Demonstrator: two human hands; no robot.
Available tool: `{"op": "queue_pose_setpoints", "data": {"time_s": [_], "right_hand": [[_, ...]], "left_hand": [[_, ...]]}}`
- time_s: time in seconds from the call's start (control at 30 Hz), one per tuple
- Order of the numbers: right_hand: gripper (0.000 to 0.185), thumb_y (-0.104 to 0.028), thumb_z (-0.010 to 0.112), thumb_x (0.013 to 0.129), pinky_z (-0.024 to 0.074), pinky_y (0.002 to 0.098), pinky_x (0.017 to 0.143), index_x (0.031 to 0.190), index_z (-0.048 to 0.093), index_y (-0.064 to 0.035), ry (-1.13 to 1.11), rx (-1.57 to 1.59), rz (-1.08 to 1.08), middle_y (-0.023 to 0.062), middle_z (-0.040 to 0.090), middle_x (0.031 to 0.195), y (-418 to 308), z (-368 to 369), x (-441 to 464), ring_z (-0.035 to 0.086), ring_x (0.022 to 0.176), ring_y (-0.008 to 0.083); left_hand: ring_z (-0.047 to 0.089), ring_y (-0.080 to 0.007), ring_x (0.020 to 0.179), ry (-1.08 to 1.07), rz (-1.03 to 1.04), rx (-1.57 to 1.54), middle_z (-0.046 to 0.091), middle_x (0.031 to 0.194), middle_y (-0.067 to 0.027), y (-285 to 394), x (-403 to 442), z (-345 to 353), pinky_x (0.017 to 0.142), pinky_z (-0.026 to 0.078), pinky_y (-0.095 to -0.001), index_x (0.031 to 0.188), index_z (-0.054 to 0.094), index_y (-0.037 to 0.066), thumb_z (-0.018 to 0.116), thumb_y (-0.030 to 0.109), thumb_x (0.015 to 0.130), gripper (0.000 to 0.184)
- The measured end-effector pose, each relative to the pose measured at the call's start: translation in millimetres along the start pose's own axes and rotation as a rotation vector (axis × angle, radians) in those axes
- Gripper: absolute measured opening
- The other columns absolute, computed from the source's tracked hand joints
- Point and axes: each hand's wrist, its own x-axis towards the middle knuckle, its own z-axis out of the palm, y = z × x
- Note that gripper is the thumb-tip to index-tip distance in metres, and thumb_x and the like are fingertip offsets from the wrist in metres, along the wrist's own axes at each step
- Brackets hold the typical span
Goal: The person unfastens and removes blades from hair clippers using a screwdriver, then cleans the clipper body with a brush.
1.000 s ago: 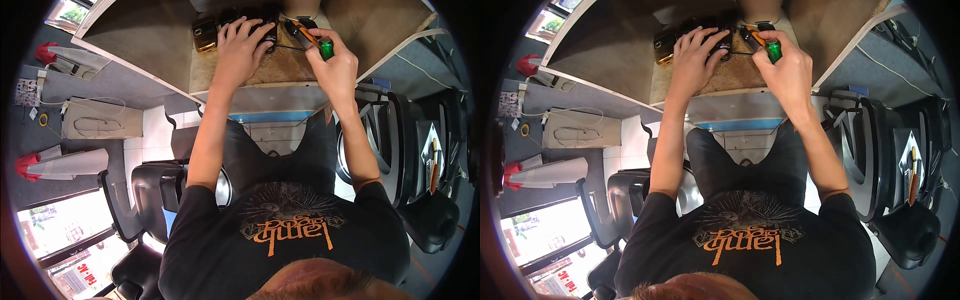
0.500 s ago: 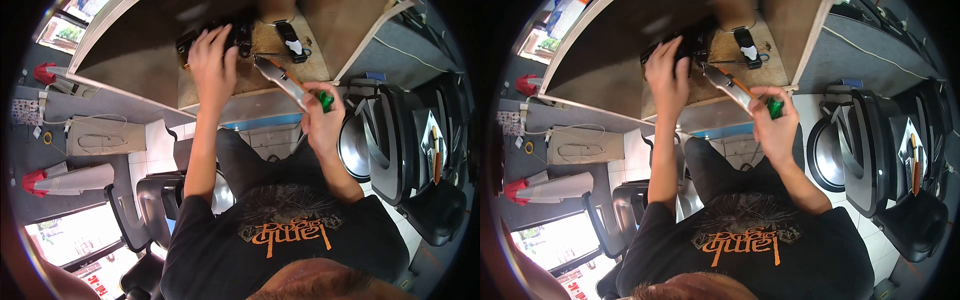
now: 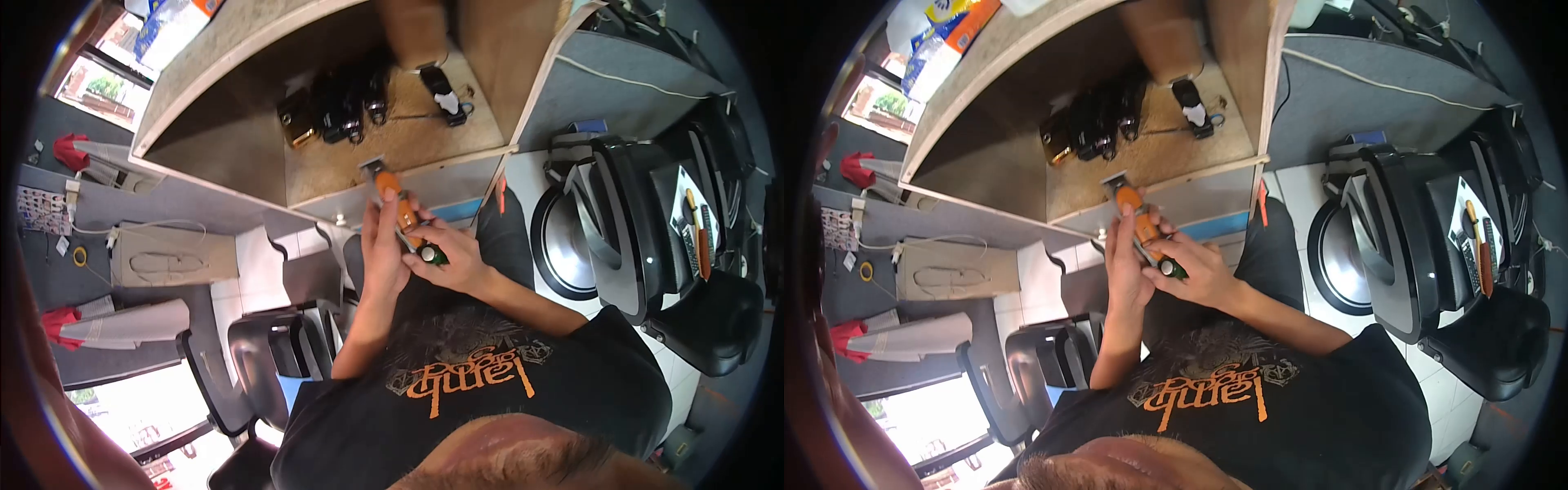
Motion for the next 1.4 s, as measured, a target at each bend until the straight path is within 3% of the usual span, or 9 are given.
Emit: {"op": "queue_pose_setpoints", "data": {"time_s": [0.07,0.23,0.37,0.5,0.53,0.57,0.7,0.93,1.4], "right_hand": [[0.037,-0.014,0.087,0.087,0.0572,0.0324,0.066,0.119,0.072,-0.0017,-0.009,0.152,0.107,0.0171,0.076,0.105,-5,-4,4,0.072,0.075,0.023],[0.031,-0.015,0.082,0.094,0.0471,0.0276,0.056,0.119,0.071,-0.0004,0.086,0.066,0.14,0.0059,0.067,0.078,-3,-24,20,0.06,0.059,0.0132],[0.023,-0.012,0.081,0.094,0.0459,0.0261,0.058,0.112,0.073,-0.0005,0.06,0.151,0.307,0.0054,0.066,0.077,-8,-36,27,0.061,0.064,0.0097],[0.023,-0.005,0.08,0.093,0.0491,0.027,0.066,0.114,0.071,0.0009,0.046,0.167,0.077,0.0057,0.068,0.082,-20,-74,58,0.064,0.072,0.0123],[0.023,-0.018,0.073,0.101,0.0499,0.0273,0.064,0.108,0.068,0.0033,0.092,0.241,0.037,0.0115,0.071,0.087,-35,-92,74,0.061,0.064,0.0145],[0.02,-0.006,0.076,0.095,0.0489,0.0249,0.06,0.112,0.071,0.0043,0.131,0.265,-0.075,0.0105,0.071,0.093,-42,-116,84,0.062,0.064,0.0124],[0.063,-0.062,0.051,0.101,0.045,0.0331,0.054,0.138,0.044,-0.0114,0.013,0.386,-0.447,0.0082,0.046,0.12,-95,-211,137,0.055,0.069,0.0154],[0.053,-0.056,0.053,0.101,0.0434,0.0313,0.053,0.129,0.045,-0.0116,-0.083,-0.016,-1.133,0.0068,0.046,0.112,-168,-255,197,0.054,0.066,0.0145],[0.035,-0.045,0.057,0.1,0.0403,0.0278,0.05,0.11,0.046,-0.0122,-0.126,-0.179,-1.277,0.004,0.046,0.095,-143,-242,208,0.05,0.06,0.0126]], "left_hand": [[0.06,-0.0156,0.089,0.019,0.07,-0.001,0.058,0.098,-0.0052,5,1,-2,0.08,0.053,-0.0319,0.145,0.052,0.001,0.059,0.031,0.113,0.044],[0.058,-0.0125,0.077,-0.011,0.141,0.039,0.059,0.091,-0.0044,11,9,-6,0.073,0.053,-0.0318,0.141,0.05,0.001,0.065,0.022,0.11,0.04],[0.058,-0.0118,0.073,-0.001,0.191,0.099,0.059,0.086,-0.0042,14,9,1,0.071,0.053,-0.0314,0.14,0.05,0.0,0.068,0.019,0.108,0.041],[0.057,-0.0134,0.067,0.019,0.251,0.204,0.056,0.082,-0.004,21,9,2,0.066,0.053,-0.0325,0.14,0.049,-0.002,0.066,0.017,0.108,0.041],[0.057,-0.0133,0.067,0.016,0.28,0.219,0.056,0.081,-0.004,24,9,2,0.066,0.053,-0.0325,0.14,0.049,-0.003,0.066,0.017,0.108,0.041],[0.057,-0.0132,0.068,0.015,0.308,0.234,0.056,0.081,-0.0041,28,9,1,0.067,0.053,-0.0325,0.14,0.049,-0.003,0.066,0.016,0.108,0.041],[0.057,-0.0131,0.068,0.035,0.397,0.276,0.057,0.081,-0.0043,46,3,2,0.067,0.053,-0.033,0.14,0.049,-0.005,0.066,0.013,0.107,0.041],[0.057,-0.0128,0.067,0.047,0.421,0.367,0.058,0.079,-0.0046,54,1,3,0.066,0.052,-0.0324,0.138,0.052,-0.004,0.066,0.01,0.107,0.037],[0.06,-0.0124,0.065,0.017,0.356,0.448,0.061,0.076,-0.0047,43,6,11,0.066,0.055,-0.032,0.136,0.055,-0.003,0.07,0.009,0.104,0.038]]}}
